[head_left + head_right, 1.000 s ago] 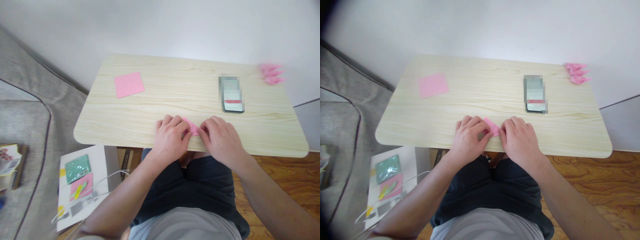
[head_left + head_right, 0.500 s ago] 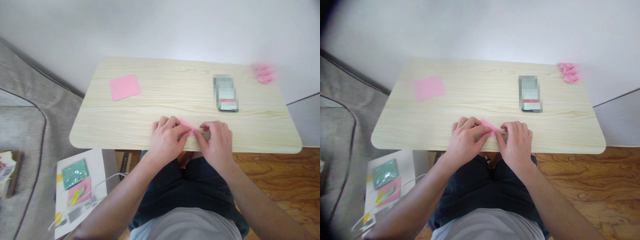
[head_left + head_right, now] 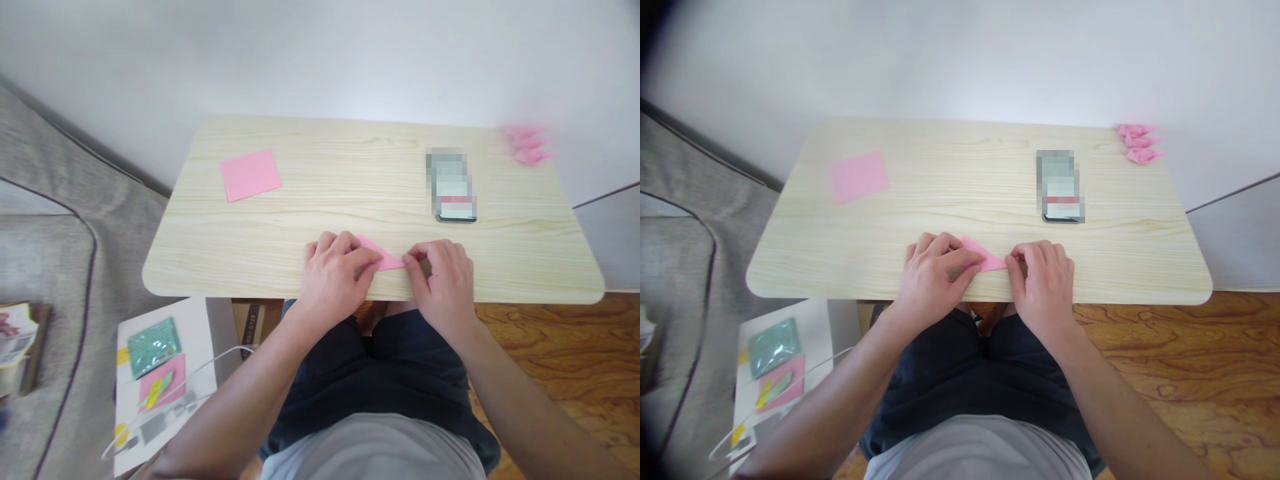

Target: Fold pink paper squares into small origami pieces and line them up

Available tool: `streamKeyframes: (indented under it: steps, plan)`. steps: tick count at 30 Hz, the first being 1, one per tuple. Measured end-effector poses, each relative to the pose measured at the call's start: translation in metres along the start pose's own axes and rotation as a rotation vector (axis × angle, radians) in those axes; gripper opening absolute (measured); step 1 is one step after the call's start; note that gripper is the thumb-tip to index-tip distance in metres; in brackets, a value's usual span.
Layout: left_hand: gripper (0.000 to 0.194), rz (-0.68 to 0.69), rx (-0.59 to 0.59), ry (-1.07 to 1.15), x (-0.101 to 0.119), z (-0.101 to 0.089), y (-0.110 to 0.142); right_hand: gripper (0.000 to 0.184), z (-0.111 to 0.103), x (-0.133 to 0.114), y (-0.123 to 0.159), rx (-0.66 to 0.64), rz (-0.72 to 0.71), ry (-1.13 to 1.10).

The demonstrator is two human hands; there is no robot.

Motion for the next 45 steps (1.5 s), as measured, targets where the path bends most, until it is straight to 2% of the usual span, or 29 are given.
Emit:
streamKeyframes:
  steps: [7,13,17,20,24,27,29,31,35,41,45]
  plan:
    - [0.019,-0.002,0.01,-0.007,0.001,0.0,0.002,0.015,-0.002,-0.007,0.007,0.003,-0.04,-0.059]
    - [0.023,-0.004,0.014,-0.037,0.002,0.001,0.002,0.007,-0.001,-0.001,-0.001,-0.019,0.034,-0.045]
    - [0.022,0.002,0.057,-0.052,0.005,-0.004,0.007,0.006,-0.003,0.0,-0.007,0.029,0.056,0.016]
    - [0.027,0.028,0.052,-0.061,0.01,-0.006,0.015,0.009,-0.006,-0.009,-0.006,0.067,0.016,0.03]
    - [0.041,0.032,0.034,-0.068,0.014,-0.004,0.03,0.019,-0.01,-0.029,0.004,0.046,-0.119,-0.111]
    - [0.049,0.043,0.025,-0.055,0.017,-0.001,0.04,0.042,-0.007,-0.036,0.01,-0.031,-0.173,-0.147]
    - [0.052,0.055,0.017,-0.049,0.018,0.001,0.044,0.051,-0.002,-0.037,0.009,-0.093,-0.207,-0.106]
    - [0.053,0.067,0.01,-0.048,0.019,0.003,0.046,0.044,0.0,-0.036,0.005,-0.123,-0.249,-0.056]
    - [0.047,0.075,0.006,-0.051,0.019,0.004,0.047,0.027,-0.005,-0.026,-0.004,-0.06,-0.252,-0.039]
    - [0.046,0.082,0.011,-0.033,0.018,0.004,0.048,0.028,-0.009,-0.013,-0.004,-0.028,-0.234,-0.122]
    - [0.042,0.103,-0.003,-0.03,0.018,0.003,0.049,0.017,-0.01,-0.011,0.001,0.002,-0.248,-0.107]
Point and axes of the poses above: each hand's wrist, its own y-axis away from the middle knuckle, its own z-axis out of the palm, x = y × z, the point moved 9 cm from there along -y, towards the middle knuckle, and after that the axes turned 8 degrees about -x, right-handed, at the moved point
